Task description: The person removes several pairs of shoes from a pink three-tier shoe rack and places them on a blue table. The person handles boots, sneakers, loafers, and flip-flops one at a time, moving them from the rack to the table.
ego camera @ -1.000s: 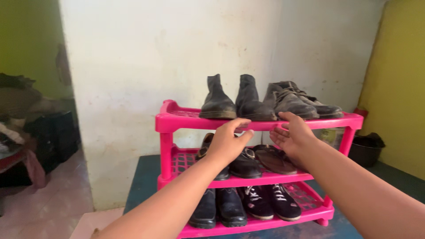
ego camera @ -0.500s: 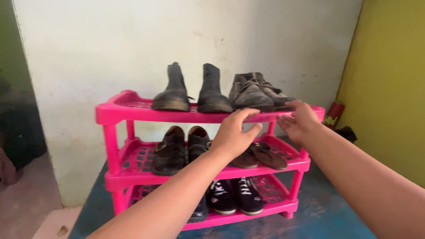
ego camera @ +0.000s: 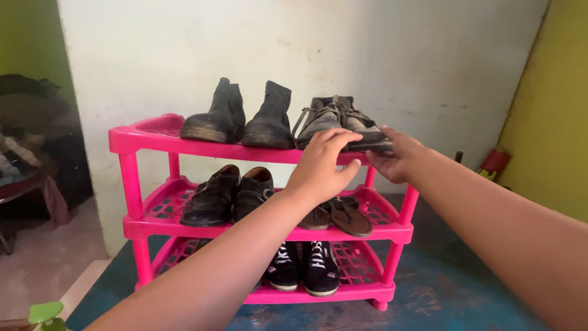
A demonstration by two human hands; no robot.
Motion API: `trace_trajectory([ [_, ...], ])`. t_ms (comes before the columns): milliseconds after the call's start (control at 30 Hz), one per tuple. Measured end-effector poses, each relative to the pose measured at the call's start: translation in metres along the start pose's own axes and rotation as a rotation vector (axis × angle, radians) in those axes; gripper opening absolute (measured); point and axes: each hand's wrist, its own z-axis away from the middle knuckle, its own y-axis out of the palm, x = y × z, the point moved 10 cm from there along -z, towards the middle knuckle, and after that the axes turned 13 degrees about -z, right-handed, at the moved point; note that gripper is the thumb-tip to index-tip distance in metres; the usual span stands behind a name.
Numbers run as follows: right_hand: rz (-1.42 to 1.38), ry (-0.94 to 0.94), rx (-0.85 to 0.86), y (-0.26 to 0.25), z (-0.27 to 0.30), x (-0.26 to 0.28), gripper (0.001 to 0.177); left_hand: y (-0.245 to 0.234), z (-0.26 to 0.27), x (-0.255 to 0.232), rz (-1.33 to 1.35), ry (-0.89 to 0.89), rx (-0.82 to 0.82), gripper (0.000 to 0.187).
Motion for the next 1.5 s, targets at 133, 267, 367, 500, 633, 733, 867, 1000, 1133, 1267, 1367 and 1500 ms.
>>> trace_trajectory([
  [133,0.045,-0.045,-0.174,0.002,0.012,0.005,0.051,0.003,0.002,0.010,0.019,-0.118,0.045,0.041],
  [267,0.056,-0.067,-0.161,0.018,0.016,0.013,0.052,-0.001,-0.003,0.014,0.003,-0.086,0.016,0.042],
  [367,0.081,-0.030,-0.141,0.025,0.011,0.012,0.050,-0.001,-0.010,0.016,-0.038,-0.060,-0.022,0.042],
  [500,0.088,-0.034,-0.062,0.027,0.000,0.007,0.042,0.002,-0.015,0.011,-0.069,-0.004,-0.057,0.041],
  [633,0.113,-0.181,-0.095,0.017,0.003,0.009,0.037,0.011,-0.011,0.001,-0.080,0.046,-0.024,0.043],
  [733,0.101,-0.252,-0.128,0.012,0.015,0.011,0.036,0.014,-0.013,-0.006,-0.066,0.085,-0.010,0.045],
  [867,0.056,-0.293,-0.085,0.006,0.030,0.016,0.037,0.019,-0.016,-0.016,0.014,0.129,-0.003,0.044],
  [1000,-0.014,-0.297,-0.100,-0.012,0.046,0.023,0.039,0.032,-0.017,-0.027,0.101,0.162,-0.006,0.048],
  [1133,-0.095,-0.378,-0.132,-0.043,0.066,0.045,0.035,0.053,-0.015,-0.039,0.179,0.136,-0.032,0.051],
  [1267,-0.167,-0.478,-0.137,-0.083,0.078,0.070,0.032,0.078,-0.013,-0.057,0.237,0.120,-0.019,0.055],
  [1367,-0.192,-0.532,-0.186,-0.122,0.082,0.086,0.031,0.102,-0.012,-0.073,0.261,0.132,-0.004,0.059],
  [1500,-0.150,-0.589,-0.236,-0.170,0.080,0.103,0.027,0.139,-0.008,-0.091,0.307,0.128,0.023,0.059],
])
